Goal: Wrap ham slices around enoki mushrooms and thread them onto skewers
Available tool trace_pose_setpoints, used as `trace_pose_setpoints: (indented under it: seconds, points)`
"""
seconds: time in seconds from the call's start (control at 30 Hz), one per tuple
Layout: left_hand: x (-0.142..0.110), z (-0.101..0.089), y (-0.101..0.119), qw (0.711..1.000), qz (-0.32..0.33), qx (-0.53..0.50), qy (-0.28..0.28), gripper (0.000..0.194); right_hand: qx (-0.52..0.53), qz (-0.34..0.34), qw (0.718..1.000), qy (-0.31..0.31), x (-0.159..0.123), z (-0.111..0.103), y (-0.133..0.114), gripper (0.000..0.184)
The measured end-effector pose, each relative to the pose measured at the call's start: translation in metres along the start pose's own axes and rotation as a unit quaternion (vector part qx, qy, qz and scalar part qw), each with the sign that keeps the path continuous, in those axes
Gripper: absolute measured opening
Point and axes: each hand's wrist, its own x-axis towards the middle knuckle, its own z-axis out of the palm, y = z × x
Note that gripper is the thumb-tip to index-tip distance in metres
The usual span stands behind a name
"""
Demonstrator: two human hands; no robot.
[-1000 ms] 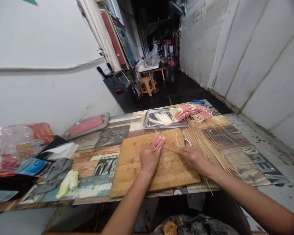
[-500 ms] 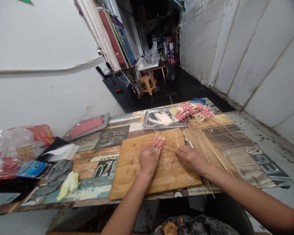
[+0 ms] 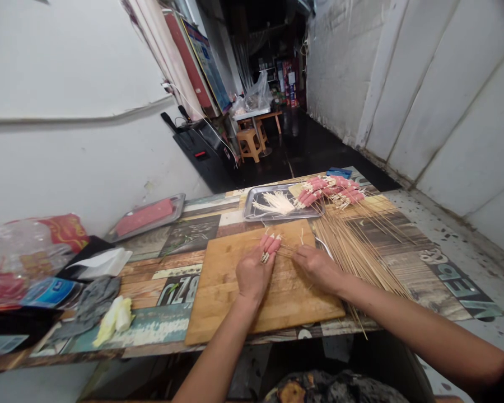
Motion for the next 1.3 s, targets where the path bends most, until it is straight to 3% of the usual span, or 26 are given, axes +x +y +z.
trace_pose_setpoints:
  seconds: [0.2, 0.47, 0.73, 0.87, 1.0, 1.17, 1.3]
  points:
    - [-0.001, 0.003, -0.004, 1.0, -0.003, 0.015, 0.005, 0.033, 0.015, 0.008, 1.0, -0.002, 0.01, 0.008, -0.002, 0.018]
    - [-0.001, 0.003, -0.002, 1.0, -0.005, 0.022, 0.005, 0.032, 0.009, 0.001, 1.0, -0.012, 0.02, 0.015, -0.005, 0.022]
    - [-0.001, 0.008, -0.005, 0.999, -0.004, 0.036, -0.008, 0.033, 0.116, -0.006, 0.993, 0.03, 0.048, 0.026, -0.014, 0.024]
    - [-0.002, 0.006, -0.004, 0.999, 0.022, 0.039, 0.002, 0.036, 0.01, 0.045, 0.999, 0.006, 0.037, 0.015, -0.018, 0.021]
    - [-0.003, 0.008, -0.004, 0.998, 0.046, 0.038, 0.021, 0.038, -0.115, 0.144, 0.982, -0.03, 0.005, -0.004, -0.015, 0.013]
    - [0.003, 0.014, -0.014, 0.998, 0.066, 0.005, 0.016, 0.033, -0.071, 0.177, 0.975, -0.115, -0.013, -0.024, -0.012, 0.016]
    - [0.0, -0.006, -0.017, 0.997, 0.02, 0.008, 0.079, 0.03, -0.027, 0.192, 0.98, -0.056, -0.004, -0.043, -0.007, 0.016]
